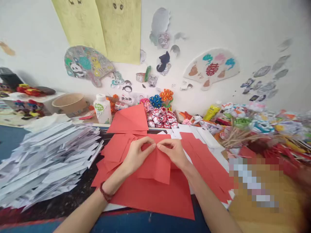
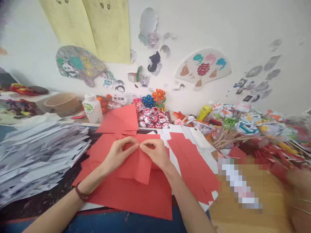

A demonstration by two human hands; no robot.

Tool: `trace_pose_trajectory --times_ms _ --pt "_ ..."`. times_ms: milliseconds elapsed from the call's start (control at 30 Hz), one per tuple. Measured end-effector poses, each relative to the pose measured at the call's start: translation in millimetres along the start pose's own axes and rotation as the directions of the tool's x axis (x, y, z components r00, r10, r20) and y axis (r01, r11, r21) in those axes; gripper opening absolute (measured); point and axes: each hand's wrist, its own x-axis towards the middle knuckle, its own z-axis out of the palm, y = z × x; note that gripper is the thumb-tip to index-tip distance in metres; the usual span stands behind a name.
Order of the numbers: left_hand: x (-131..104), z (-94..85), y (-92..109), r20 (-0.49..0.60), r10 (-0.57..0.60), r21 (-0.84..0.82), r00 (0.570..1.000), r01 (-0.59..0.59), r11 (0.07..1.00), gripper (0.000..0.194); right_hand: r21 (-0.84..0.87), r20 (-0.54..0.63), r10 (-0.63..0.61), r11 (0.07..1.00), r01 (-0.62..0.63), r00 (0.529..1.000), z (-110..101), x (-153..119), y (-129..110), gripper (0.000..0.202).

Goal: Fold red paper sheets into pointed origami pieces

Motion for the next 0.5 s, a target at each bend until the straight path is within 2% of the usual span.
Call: trace_pose_trajectory --times_ms 200,267,367,500 --pt "2.9 -1.1 1.4 -0.021 -0.02 0.006 1.0 0.02 1.0 0.018 0.012 0.021 0.025 1.0 -0.025 0.999 -0.4 1.1 -3.3 0.018" --pt "4.4 -3.6 -0.6 -0.037 -0.065 0.037 0.997 0.066 0.997 0.021 0.016 0.045 0.051 0.999 -0.052 0.998 -4.1 2.2 -2.6 0.02" --pt "6.4 -7.2 -5.0 -0.05 -0.156 0.061 0.987 0.159 0.985 0.029 0.024 0.02 0.076 0.997 -0.077 0.997 -11.0 3.1 0.3 0.023" --pt "7.9 -8.5 -10.7 -0.086 -0.223 -0.006 0.971 0.224 0.975 0.037 0.045 0.006 0.151 0.987 -0.151 0.988 -17.0 2.8 6.0 0.031"
